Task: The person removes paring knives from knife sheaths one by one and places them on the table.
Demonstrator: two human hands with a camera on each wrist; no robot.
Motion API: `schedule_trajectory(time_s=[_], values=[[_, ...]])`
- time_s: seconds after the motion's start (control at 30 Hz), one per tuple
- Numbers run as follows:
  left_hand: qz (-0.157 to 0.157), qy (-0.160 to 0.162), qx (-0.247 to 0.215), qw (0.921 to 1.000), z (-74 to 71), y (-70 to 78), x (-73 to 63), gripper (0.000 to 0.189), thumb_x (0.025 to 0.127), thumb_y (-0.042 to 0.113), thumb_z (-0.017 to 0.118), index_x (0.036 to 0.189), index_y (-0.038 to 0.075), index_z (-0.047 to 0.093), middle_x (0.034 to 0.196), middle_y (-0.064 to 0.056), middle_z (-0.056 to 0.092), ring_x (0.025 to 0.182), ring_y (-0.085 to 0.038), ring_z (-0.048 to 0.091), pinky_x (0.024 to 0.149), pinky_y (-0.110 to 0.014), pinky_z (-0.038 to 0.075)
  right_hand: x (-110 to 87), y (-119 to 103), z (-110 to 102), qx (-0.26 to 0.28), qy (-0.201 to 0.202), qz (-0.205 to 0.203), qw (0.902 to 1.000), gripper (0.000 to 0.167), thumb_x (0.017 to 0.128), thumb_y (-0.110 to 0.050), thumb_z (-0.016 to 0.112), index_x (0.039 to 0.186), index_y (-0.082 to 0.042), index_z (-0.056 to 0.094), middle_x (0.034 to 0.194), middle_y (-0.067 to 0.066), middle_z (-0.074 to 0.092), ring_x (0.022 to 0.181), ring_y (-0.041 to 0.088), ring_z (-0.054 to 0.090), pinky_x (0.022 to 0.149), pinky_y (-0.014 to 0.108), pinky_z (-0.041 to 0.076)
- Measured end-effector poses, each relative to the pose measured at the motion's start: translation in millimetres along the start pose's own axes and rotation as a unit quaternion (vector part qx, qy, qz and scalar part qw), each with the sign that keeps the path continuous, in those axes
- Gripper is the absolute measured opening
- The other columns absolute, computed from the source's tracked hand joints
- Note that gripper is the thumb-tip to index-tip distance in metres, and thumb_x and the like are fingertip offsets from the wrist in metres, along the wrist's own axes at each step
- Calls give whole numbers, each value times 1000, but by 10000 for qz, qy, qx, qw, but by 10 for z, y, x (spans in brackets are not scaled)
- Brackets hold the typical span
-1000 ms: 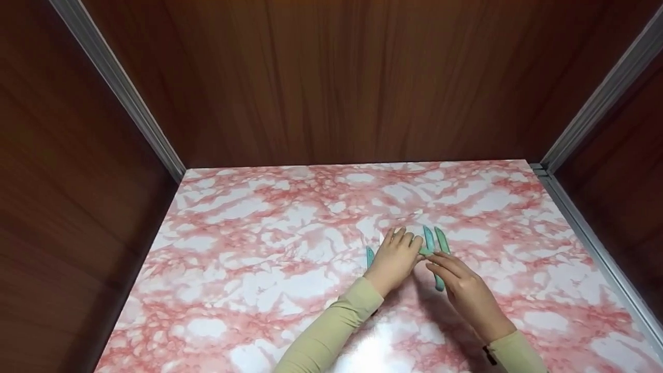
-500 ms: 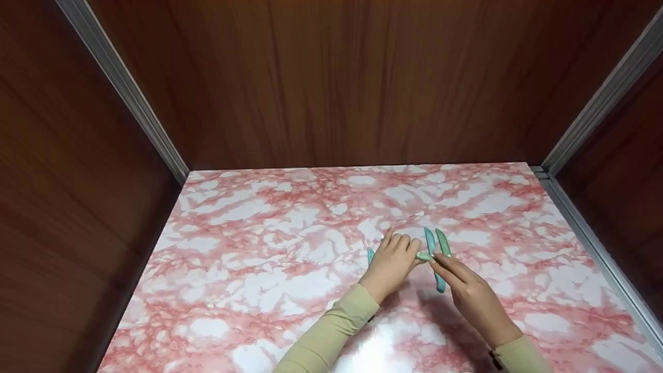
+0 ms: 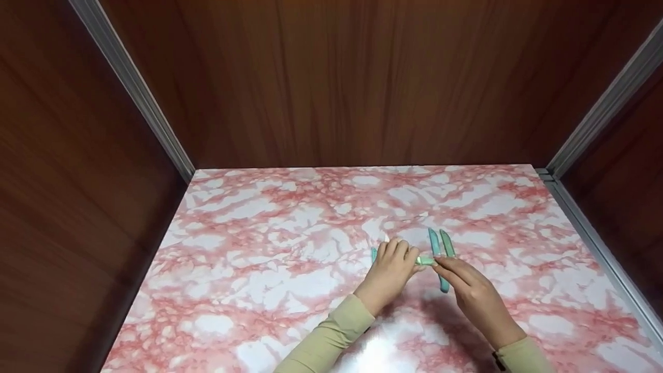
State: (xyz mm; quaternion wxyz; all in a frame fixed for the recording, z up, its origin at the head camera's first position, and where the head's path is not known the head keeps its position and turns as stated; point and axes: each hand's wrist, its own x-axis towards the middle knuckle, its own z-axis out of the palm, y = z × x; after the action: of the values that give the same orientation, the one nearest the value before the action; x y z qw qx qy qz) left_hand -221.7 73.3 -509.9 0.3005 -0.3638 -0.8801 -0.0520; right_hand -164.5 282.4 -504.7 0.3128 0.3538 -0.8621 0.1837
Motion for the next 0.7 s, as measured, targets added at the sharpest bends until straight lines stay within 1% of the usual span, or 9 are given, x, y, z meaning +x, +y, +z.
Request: schedule_trajectory(time_s=[0.13, 0.2, 0.27, 0.3, 0.37, 0.4, 0.43, 0.5, 0.7], values=[[-110, -85, -203, 9997, -62, 17, -39, 33, 94, 46, 44, 105, 16, 52, 101, 2, 47, 92, -15, 43, 75, -27, 33, 1, -1, 4, 19, 7, -20, 10000, 44, 106, -18, 26, 126, -2, 61, 131, 14, 55, 117, 32, 53, 107, 25, 32], [-163, -68, -239, 9996, -84, 21, -59, 32, 94, 45, 46, 106, 16, 52, 101, 2, 47, 91, -15, 43, 75, -27, 33, 6, -9, 5, 59, -1, -17, 10000, 31, 102, -7, 41, 126, -3, 61, 132, 13, 55, 117, 32, 53, 107, 26, 31], [-196, 23, -227, 9995, -91, 27, -64, 31, 92, 44, 51, 106, 16, 53, 100, 2, 48, 89, -15, 43, 74, -27, 34, 13, -13, -2, 68, -9, -16, 10000, 38, 90, 8, 56, 126, -3, 61, 132, 13, 55, 117, 32, 53, 107, 25, 31], [-204, 92, -196, 9996, -97, 29, -66, 31, 91, 44, 53, 105, 16, 54, 99, 3, 48, 88, -15, 44, 73, -27, 34, 18, -15, -4, 75, -1, -24, 10000, 38, 90, 8, 57, 126, -3, 61, 132, 12, 55, 117, 31, 53, 107, 25, 32], [-219, 213, -84, 9995, -104, 33, -74, 31, 90, 45, 54, 103, 17, 55, 96, 3, 49, 86, -15, 44, 73, -27, 35, 27, -22, -3, 80, 32, -30, 10000, 36, 91, 6, 56, 126, -4, 62, 131, 12, 55, 117, 31, 54, 106, 24, 32], [-226, 260, -21, 9994, -109, 35, -79, 31, 90, 45, 54, 102, 17, 55, 95, 3, 49, 85, -15, 44, 73, -26, 35, 30, -26, 0, 57, 54, -36, 10000, 31, 96, 0, 51, 126, -4, 62, 131, 11, 55, 117, 30, 54, 106, 24, 32], [-234, 296, 37, 9993, -118, 38, -83, 31, 90, 46, 52, 101, 17, 55, 94, 3, 49, 84, -15, 44, 73, -26, 35, 34, -30, 4, 40, 72, -41, 10000, 30, 101, -6, 45, 126, -4, 62, 130, 11, 56, 117, 29, 54, 106, 24, 32], [-261, 340, 169, 9989, -138, 45, -94, 32, 90, 48, 50, 98, 17, 55, 93, 3, 48, 83, -15, 44, 73, -26, 36, 37, -37, 16, 51, 98, -36, 9999, 43, 106, -21, 28, 126, -5, 62, 130, 11, 56, 117, 29, 54, 106, 25, 32], [-391, 371, 288, 9981, -213, 83, -115, 32, 85, 47, 60, 97, 18, 56, 93, 3, 50, 83, -15, 46, 73, -27, 37, 54, -69, 42, 26, 151, -26, 9999, 41, 106, -22, 29, 126, -6, 62, 129, 12, 55, 116, 28, 54, 105, 24, 33]])
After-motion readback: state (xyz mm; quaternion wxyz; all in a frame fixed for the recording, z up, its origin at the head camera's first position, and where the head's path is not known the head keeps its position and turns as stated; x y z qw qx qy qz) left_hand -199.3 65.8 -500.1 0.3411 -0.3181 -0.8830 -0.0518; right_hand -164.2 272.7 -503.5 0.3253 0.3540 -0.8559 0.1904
